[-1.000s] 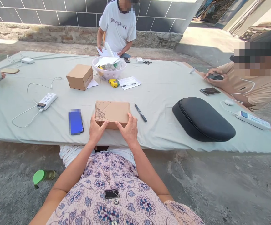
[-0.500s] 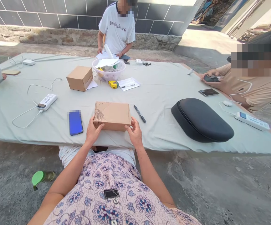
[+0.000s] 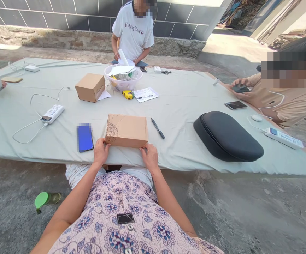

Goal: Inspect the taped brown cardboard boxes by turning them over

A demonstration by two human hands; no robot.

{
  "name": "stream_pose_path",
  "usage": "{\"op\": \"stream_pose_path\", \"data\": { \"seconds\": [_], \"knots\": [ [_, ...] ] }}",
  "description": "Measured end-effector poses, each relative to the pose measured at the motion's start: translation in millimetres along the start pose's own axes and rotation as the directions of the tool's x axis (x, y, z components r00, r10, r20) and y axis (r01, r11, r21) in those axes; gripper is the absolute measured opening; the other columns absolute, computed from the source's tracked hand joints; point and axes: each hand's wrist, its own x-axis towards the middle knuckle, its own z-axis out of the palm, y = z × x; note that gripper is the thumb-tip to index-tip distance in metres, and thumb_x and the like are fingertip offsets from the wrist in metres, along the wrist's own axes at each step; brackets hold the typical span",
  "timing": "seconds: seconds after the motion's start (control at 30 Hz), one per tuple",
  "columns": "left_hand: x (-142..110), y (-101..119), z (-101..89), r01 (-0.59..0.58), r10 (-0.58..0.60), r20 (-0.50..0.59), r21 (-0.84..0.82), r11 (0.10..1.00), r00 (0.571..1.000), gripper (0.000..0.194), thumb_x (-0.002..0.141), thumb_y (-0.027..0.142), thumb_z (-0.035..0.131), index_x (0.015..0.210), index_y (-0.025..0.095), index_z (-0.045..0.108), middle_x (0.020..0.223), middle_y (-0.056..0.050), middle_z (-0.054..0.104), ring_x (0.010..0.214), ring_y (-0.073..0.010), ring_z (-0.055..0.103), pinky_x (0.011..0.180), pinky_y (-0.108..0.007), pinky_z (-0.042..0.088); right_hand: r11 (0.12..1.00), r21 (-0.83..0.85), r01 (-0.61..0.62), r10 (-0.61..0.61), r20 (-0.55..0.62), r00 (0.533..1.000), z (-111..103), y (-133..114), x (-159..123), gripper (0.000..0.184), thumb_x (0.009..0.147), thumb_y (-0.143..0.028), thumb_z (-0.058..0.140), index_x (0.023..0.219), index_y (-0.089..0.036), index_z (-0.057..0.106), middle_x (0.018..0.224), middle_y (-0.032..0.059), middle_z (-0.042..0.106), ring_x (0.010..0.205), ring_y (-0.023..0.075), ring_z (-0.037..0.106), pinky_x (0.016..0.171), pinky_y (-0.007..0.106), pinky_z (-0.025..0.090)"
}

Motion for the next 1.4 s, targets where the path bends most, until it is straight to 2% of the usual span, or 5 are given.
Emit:
{"op": "stream_pose_path", "data": {
  "seconds": [0.23,0.4,0.9,1.2,1.4],
  "knots": [
    [-9.1,7.6,-1.0,-0.042,0.039,-0.027,-0.134,0.990,0.999,0.017,0.090,0.036,0.056,0.097,0.024,0.047,0.128,-0.012,0.066,0.115,-0.0236,0.066,0.100,-0.042,0.054,0.982,0.174,-0.074,0.075,0.002,0.997,-9.4,-21.1,-6.4,0.017,0.082,-0.042,0.053,0.082,-0.024,0.052,0.119,0.0133,0.070,0.104,0.0251,0.065,0.084,0.042,0.057],
    [-14.7,30.0,-3.2,-0.090,0.066,-0.131,-0.187,0.978,0.989,0.031,0.086,0.041,0.065,0.104,0.023,0.047,0.124,-0.011,0.066,0.111,-0.0226,0.067,0.102,-0.042,0.052,0.948,0.298,-0.115,0.142,-0.069,0.987,-23.8,-46.3,-5.1,0.029,0.080,-0.050,0.062,0.086,-0.025,0.050,0.108,0.0080,0.072,0.092,0.0209,0.066,0.084,0.040,0.058],
    [-33.4,68.3,13.8,-0.075,0.085,-0.196,0.059,0.995,0.977,0.111,0.065,0.059,0.086,0.148,0.016,0.027,0.147,-0.023,0.044,0.141,-0.0409,0.042,0.116,-0.060,0.038,0.982,-0.151,-0.116,0.083,-0.209,0.974,-15.3,-79.7,-9.3,0.089,0.066,-0.081,0.069,0.126,-0.019,0.045,0.119,0.0198,0.063,0.112,0.0399,0.062,0.093,0.055,0.050],
    [-30.3,66.9,10.9,-0.084,0.095,-0.188,0.069,0.994,0.977,0.111,0.066,0.063,0.084,0.150,0.018,0.028,0.148,-0.022,0.045,0.141,-0.0422,0.043,0.115,-0.060,0.038,0.996,-0.062,-0.062,0.047,-0.223,0.974,-16.1,-71.9,-7.9,0.081,0.068,-0.079,0.071,0.121,-0.022,0.048,0.114,0.0148,0.065,0.103,0.0330,0.064,0.091,0.049,0.051],
    [-19.4,61.8,-0.8,-0.094,0.089,-0.137,-0.033,0.995,0.987,0.084,0.078,0.050,0.079,0.147,0.021,0.039,0.145,-0.017,0.052,0.138,-0.0329,0.048,0.112,-0.048,0.045,0.990,0.139,-0.007,0.031,-0.169,0.985,-30.8,-67.5,-4.8,0.054,0.084,-0.064,0.064,0.118,-0.022,0.058,0.107,0.0099,0.071,0.085,0.0225,0.068,0.085,0.042,0.055]
  ]
}}
